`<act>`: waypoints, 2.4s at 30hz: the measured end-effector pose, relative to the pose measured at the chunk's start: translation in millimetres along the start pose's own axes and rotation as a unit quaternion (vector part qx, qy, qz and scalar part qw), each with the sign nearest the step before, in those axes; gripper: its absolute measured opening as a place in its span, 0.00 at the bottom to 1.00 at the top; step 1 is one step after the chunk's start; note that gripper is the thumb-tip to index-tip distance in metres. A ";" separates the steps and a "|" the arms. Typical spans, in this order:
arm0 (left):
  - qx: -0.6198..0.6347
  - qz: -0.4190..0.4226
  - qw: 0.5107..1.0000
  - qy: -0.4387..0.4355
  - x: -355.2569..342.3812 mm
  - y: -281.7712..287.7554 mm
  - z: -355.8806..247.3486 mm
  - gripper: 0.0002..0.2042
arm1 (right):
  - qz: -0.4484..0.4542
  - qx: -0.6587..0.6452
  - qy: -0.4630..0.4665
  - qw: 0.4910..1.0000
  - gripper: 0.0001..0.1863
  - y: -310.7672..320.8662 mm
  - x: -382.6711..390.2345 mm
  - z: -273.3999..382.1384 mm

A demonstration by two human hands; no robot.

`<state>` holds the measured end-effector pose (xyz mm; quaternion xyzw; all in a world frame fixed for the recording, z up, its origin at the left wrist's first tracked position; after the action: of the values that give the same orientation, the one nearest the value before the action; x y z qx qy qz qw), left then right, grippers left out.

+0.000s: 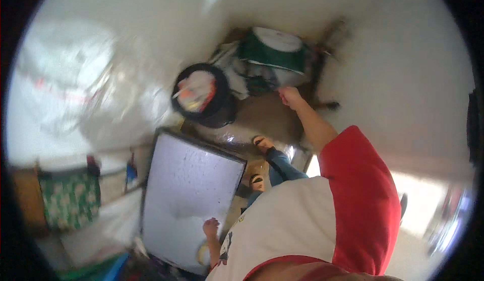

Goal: The person places items in the sink, replaces a trash bag, and wipes down a kitchen counter.

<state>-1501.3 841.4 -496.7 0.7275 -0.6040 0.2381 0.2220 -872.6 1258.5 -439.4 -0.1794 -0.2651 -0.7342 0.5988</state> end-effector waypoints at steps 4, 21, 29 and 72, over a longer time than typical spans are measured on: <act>-0.259 0.106 0.956 0.084 -41.6 -4.1 -19.5 0.09 | 0.012 -0.011 -0.043 0.999 0.15 68.3 180.1 -119.5; -0.323 0.339 0.879 -0.085 -36.0 -378.2 -143.4 0.14 | -0.409 -0.301 -0.196 0.839 0.12 242.9 627.3 -459.6; -0.214 0.330 0.918 -0.047 41.0 -448.4 -99.2 0.11 | -0.017 0.021 -0.035 0.999 0.08 191.1 468.7 -272.3; -0.289 -0.186 0.878 -0.333 -234.3 -84.3 -422.3 0.12 | 0.104 -0.054 -0.183 0.976 0.26 -323.5 -215.8 -140.0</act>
<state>-1488.2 1295.0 -310.9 0.7660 -0.5381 -0.2489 0.2484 -1133.0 1389.2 -732.5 -0.3692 -0.3101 -0.6360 0.6025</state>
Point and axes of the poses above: each hand's wrist, its own x-axis away from the middle knuckle, its own y-axis out of the back of the hand, z = x × y, the point moved 10 cm from there along -x, towards the middle knuckle, and after that the axes turned 14 degrees about x, right-handed, at the moved point
